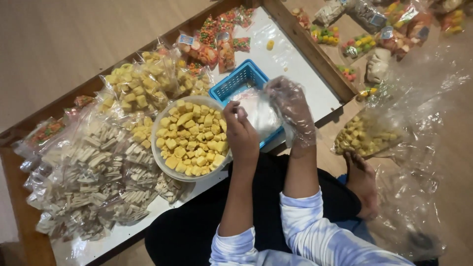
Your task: The person scoops yellow snack pieces from a white bowl into clear plastic bags using gloved hands. The person repeatedly fills bags and places them into a blue basket. The person handles snack pieces and plastic bags throughout the clip.
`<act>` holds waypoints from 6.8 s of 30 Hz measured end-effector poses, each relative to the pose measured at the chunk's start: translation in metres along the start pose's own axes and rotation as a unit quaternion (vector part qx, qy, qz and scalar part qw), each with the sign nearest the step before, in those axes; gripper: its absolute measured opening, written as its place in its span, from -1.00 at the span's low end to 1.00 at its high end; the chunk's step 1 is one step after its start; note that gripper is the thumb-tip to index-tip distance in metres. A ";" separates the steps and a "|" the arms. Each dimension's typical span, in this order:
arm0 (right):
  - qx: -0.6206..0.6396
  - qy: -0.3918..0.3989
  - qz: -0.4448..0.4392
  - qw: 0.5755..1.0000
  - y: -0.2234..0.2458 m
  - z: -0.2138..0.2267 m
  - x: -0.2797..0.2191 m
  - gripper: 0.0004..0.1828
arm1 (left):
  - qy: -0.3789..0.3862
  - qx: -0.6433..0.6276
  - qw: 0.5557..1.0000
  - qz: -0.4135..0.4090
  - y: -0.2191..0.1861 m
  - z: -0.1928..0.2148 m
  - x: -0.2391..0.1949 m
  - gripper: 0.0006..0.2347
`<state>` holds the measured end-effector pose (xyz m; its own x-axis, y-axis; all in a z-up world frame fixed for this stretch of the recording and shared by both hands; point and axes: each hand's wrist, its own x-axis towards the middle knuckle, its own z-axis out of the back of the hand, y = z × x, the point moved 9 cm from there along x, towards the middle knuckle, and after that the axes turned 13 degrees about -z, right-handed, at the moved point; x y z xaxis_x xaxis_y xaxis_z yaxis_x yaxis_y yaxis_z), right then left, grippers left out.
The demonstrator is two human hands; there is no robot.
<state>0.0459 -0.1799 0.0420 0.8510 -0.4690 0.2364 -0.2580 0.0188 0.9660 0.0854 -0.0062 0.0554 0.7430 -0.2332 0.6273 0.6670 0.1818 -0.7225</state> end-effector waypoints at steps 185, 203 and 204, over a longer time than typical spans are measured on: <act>-0.261 0.059 -0.023 0.963 0.038 -0.238 -0.012 -0.86 | 0.195 0.339 0.918 -0.060 0.066 0.188 -0.002 -0.28; -0.191 0.115 -0.122 0.967 0.014 -0.227 -0.028 -0.90 | 0.110 0.303 0.945 -0.063 0.080 0.181 -0.006 -0.27; -0.186 0.119 -0.129 0.967 0.013 -0.225 -0.030 -0.90 | 0.104 0.286 0.951 -0.053 0.086 0.181 -0.008 -0.29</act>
<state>0.1202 0.0331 0.0711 0.9578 -0.2843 -0.0417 0.1204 0.2653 0.9566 0.1463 0.1842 0.0411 0.6829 -0.4521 0.5738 0.7020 0.6234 -0.3444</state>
